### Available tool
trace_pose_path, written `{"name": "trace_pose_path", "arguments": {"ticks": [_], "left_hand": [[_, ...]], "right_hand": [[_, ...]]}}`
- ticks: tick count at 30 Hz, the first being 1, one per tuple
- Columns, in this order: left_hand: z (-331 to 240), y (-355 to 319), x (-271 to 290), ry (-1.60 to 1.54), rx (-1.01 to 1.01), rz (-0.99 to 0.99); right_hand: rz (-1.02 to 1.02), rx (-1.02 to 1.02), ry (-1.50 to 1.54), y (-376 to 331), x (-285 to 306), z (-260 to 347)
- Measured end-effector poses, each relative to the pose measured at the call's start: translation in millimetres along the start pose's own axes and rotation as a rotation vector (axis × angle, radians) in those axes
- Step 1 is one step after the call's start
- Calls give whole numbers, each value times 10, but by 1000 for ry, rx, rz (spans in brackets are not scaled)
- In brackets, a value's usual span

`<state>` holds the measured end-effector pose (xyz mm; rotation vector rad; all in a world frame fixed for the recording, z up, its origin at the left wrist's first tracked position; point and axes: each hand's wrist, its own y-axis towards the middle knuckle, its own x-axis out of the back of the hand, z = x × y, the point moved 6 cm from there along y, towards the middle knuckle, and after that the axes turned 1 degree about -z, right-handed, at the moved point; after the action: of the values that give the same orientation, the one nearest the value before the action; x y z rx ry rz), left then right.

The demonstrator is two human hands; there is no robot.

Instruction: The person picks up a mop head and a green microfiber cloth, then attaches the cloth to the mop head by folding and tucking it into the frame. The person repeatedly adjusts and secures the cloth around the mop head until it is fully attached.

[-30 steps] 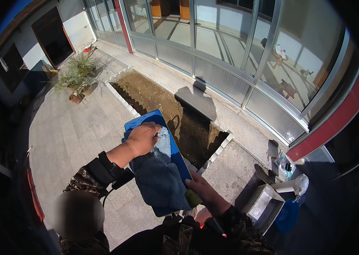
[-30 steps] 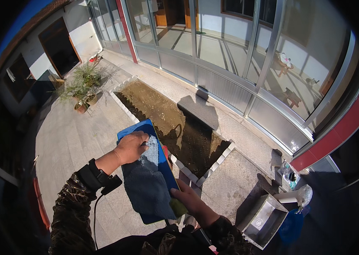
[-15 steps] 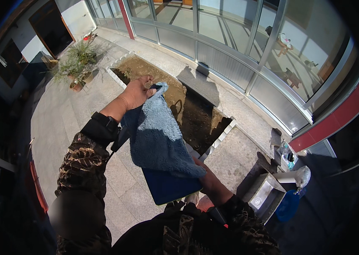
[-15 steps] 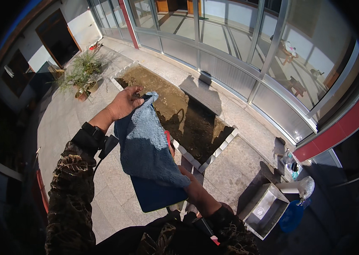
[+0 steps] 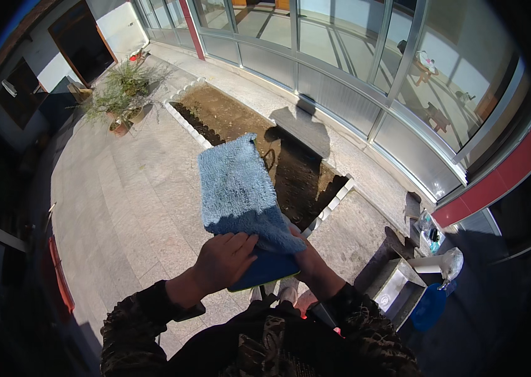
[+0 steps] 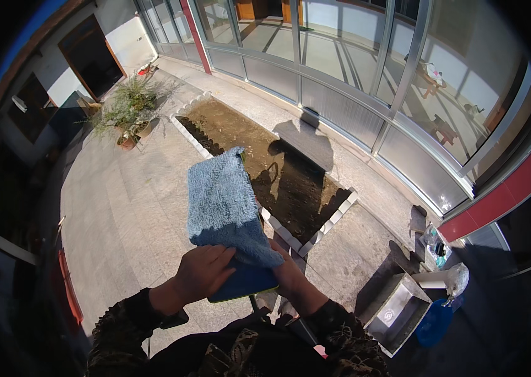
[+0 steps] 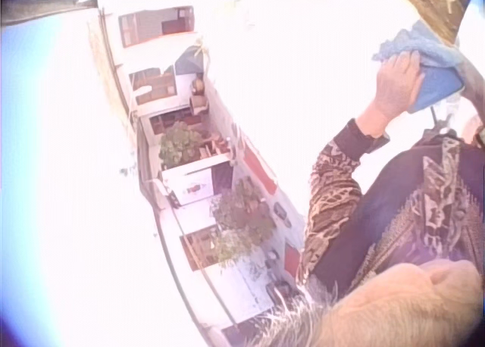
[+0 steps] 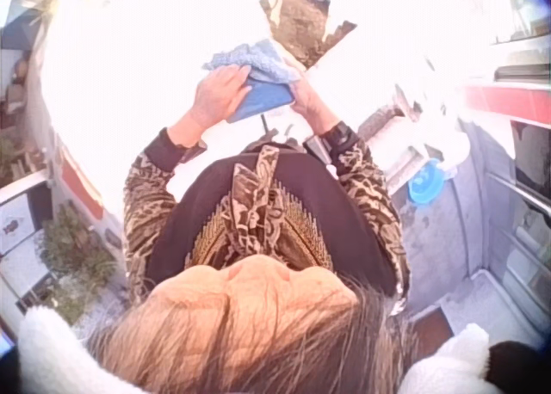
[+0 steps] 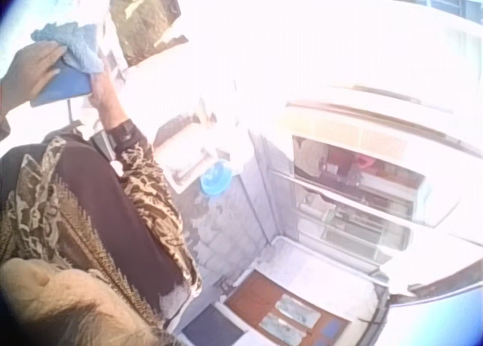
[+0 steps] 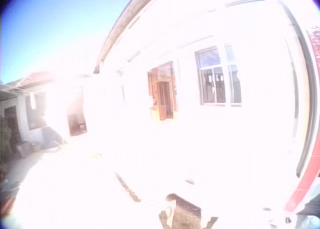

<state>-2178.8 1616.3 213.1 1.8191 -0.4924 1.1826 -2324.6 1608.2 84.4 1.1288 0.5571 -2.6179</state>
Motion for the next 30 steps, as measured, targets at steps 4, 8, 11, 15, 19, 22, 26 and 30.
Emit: {"name": "trace_pose_path", "arguments": {"ticks": [4, 8, 11, 15, 19, 22, 26, 30], "left_hand": [[103, 22, -164, 75, 56, 74], [226, 79, -129, -131, 92, -51], [498, 87, 26, -704, 293, -256], [880, 64, 265, -1113, 755, -352], [1059, 374, 685, -936, 705, -429], [1033, 648, 965, -626, 588, -382], [789, 1072, 1117, -430, 408, -335], [346, 1232, 773, -450, 378, -113]], "right_hand": [[-1, 18, -1, 38, 10, -67], [25, 83, -50, 18, -11, -35], [-20, 91, -110, -17, 10, 12], [-78, 70, -123, -46, 21, 50], [-44, 71, -116, -56, -34, 63], [-46, 48, -109, -65, -65, 32], [-46, 73, -123, -84, -119, -22], [-49, 90, -102, -64, -93, -87]]}}
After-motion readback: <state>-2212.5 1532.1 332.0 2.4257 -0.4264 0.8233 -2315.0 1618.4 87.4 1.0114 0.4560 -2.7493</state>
